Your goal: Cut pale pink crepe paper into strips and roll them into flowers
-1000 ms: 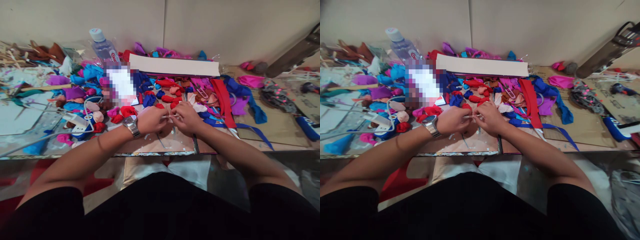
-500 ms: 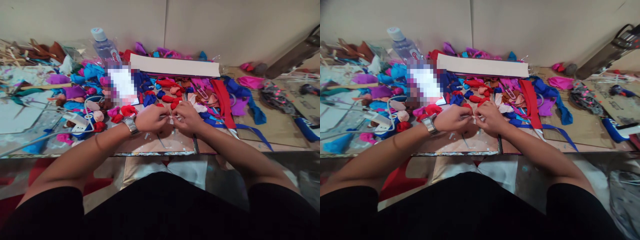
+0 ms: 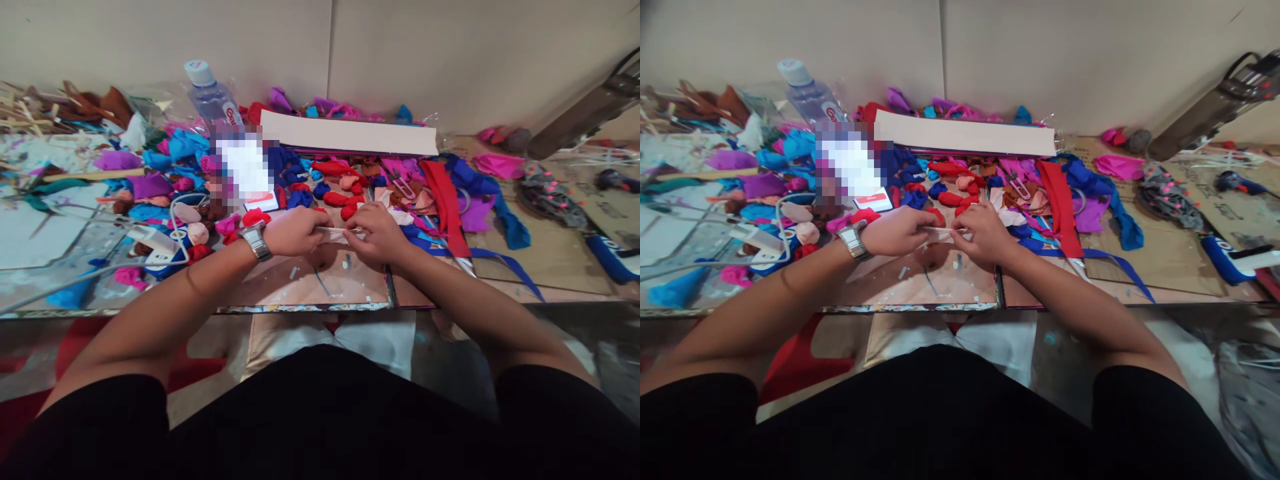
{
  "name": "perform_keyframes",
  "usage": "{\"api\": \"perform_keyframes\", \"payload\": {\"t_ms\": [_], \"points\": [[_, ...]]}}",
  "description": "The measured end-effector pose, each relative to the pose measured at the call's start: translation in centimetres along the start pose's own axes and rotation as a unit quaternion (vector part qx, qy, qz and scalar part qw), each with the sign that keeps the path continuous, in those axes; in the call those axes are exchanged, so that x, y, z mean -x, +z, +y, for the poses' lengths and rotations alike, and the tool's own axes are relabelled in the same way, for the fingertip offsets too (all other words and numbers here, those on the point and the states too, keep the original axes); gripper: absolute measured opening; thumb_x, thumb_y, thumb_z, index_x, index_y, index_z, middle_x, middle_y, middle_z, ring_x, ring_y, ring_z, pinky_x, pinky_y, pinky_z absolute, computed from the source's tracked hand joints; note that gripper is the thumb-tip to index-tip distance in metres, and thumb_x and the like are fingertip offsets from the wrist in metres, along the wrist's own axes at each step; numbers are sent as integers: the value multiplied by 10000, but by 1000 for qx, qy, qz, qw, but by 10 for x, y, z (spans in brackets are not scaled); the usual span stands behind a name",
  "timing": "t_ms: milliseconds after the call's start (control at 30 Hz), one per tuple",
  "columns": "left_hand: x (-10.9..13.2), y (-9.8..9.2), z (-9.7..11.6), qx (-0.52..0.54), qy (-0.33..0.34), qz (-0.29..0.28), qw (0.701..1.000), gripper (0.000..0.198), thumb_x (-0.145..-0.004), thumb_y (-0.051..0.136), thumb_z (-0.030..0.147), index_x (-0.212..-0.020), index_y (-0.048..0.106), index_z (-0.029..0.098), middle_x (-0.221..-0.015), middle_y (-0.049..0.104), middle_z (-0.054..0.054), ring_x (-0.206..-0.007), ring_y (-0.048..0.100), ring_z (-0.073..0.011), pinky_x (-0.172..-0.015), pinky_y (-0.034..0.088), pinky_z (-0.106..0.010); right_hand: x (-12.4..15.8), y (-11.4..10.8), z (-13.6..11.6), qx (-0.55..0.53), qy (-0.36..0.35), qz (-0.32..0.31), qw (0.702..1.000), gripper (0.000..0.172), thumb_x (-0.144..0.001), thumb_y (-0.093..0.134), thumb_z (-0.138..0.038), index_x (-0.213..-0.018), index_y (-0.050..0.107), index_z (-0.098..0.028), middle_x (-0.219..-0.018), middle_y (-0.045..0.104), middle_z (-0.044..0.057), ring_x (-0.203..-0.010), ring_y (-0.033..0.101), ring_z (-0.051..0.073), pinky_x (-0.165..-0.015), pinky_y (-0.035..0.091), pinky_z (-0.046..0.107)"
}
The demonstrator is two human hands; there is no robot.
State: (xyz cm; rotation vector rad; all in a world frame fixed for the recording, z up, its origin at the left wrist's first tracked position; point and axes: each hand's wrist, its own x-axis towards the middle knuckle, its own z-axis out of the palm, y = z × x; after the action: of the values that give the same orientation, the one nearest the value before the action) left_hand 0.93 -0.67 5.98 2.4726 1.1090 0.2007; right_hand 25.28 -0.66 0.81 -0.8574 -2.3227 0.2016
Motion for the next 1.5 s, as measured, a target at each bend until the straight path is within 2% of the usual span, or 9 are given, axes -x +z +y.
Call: {"api": "perform_keyframes", "payload": {"t_ms": [100, 267, 433, 600, 733, 867, 1100, 1233, 1500], "points": [[0, -3, -1, -16, -20, -6, 1000, 354, -845, 477, 188, -1052, 764, 193, -829, 729, -40, -704, 609, -171, -680, 395, -281, 0, 0, 3, -2, -5, 2, 1000, 158, -938, 647, -330, -823, 671, -224, -799, 708, 29, -838, 632, 227, -905, 378, 427], [1, -5, 1, -10, 10, -43, 999, 381, -847, 507, 246, -1142, 735, 169, -912, 742, -59, -765, 636, -190, -716, 419, -284, 1, 1, 0, -20, -25, -6, 999, 177, -970, 632, -330, -849, 700, -220, -783, 719, 21, -830, 639, 215, -933, 370, 423], [1, -10, 3, -35, 12, -65, 997, 365, -870, 432, 183, -1058, 744, 159, -892, 731, -70, -768, 626, -183, -713, 405, -281, 1, 2, -1, -21, -18, -26, 999, 195, -982, 620, -349, -867, 717, -224, -798, 745, 28, -845, 643, 222, -980, 343, 447], [0, -10, 1, 13, 40, -90, 995, 272, -882, 479, 247, -977, 714, 148, -824, 683, -31, -692, 559, -146, -660, 374, -265, 0, 0, -3, -28, -30, -28, 999, 213, -989, 623, -360, -852, 713, -224, -770, 729, 21, -807, 638, 210, -959, 352, 439], [0, -6, -2, 33, 58, -97, 993, 202, -857, 480, 218, -858, 673, 157, -767, 640, -21, -685, 542, -143, -657, 359, -272, 2, 1, -2, -32, -40, -45, 998, 215, -1008, 628, -383, -899, 728, -227, -827, 743, 26, -838, 652, 210, -984, 352, 444], [-1, -4, -4, 46, 67, -102, 992, 198, -855, 467, 203, -854, 659, 154, -770, 629, -23, -695, 546, -145, -668, 366, -276, 4, 3, 1, -42, -44, -64, 996, 234, -1037, 598, -407, -959, 730, -231, -862, 763, 35, -854, 663, 213, -967, 367, 434], [-1, -2, -4, 108, 33, -129, 985, 361, -1000, 446, 413, -900, 662, 142, -793, 682, -37, -674, 575, -136, -642, 384, -258, 3, 2, -1, -32, -44, -67, 996, 236, -1041, 599, -407, -967, 731, -226, -888, 773, 33, -870, 675, 212, -977, 366, 433], [-1, 0, -4, 96, 31, -109, 989, 343, -997, 465, 389, -844, 654, 148, -741, 658, -30, -627, 536, -125, -622, 354, -261, 3, 2, -2, -24, -30, -68, 997, 246, -1029, 609, -425, -966, 739, -226, -886, 782, 32, -860, 676, 216, -988, 352, 442], [-1, 0, -1, 74, 27, -87, 993, 390, -1004, 472, 424, -782, 629, 145, -651, 508, 11, -587, 416, -103, -596, 284, -269, 2, 2, -6, -15, -38, -48, 998, 208, -1019, 612, -371, -912, 718, -227, -861, 778, 24, -829, 664, 208, -983, 352, 439]]}}
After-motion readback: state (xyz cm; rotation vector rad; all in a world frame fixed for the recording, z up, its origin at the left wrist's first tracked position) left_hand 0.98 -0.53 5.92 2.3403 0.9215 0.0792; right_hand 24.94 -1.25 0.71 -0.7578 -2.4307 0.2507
